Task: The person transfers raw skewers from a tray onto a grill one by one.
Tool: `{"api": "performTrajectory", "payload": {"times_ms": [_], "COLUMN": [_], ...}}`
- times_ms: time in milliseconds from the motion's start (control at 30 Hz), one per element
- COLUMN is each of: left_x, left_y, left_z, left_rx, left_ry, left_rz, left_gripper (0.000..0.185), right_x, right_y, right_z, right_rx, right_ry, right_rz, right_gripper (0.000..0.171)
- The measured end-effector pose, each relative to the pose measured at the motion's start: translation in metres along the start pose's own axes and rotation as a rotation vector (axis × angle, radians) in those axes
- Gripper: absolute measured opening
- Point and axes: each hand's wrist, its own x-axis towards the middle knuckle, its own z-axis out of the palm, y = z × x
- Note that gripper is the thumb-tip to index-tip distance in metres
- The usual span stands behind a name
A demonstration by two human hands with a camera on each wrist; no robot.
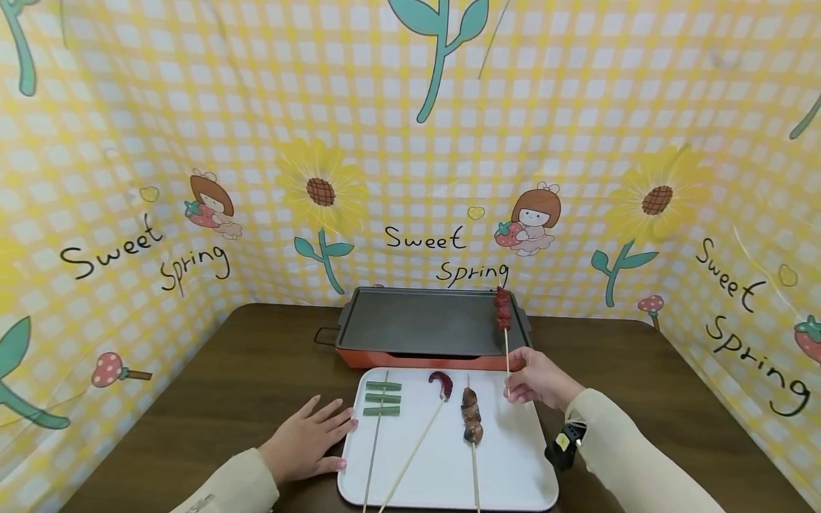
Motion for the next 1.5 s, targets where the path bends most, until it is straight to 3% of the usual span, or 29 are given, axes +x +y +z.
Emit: {"api": "performTrajectory", "payload": {"times_ms": [233,600,933,1500], "left_x": [-0.002,0.000,0.001,0.001], "left_y": [0.000,-0.001,-0.001,0.000], "left_z": [0.001,0.003,0.002,-0.002], "left_rx": [0.022,-0.011,-0.010,0.005], "left_ry": [0.047,0.005,-0.030,-0.036], "left_rz": [0.015,-0.009,-0.006,-0.009], "left_gripper": [0.070,0.073,0.074,0.075], "right_x": [0.010,0.019,0.025,0.024], "right_y": [-0.008,-0.017,-0.009,-0.008], "right_z": [-0.001,-0.003,-0.006,-0.004], "right_rx": [0.017,-0.001,-0.002,0.006], "right_ry": [-0.004,0.018,0.025,-0.006], "right_rz": [0.016,0.062,0.072,0.065], "right_gripper": [0.045,0.041,0.040,0.034]}}
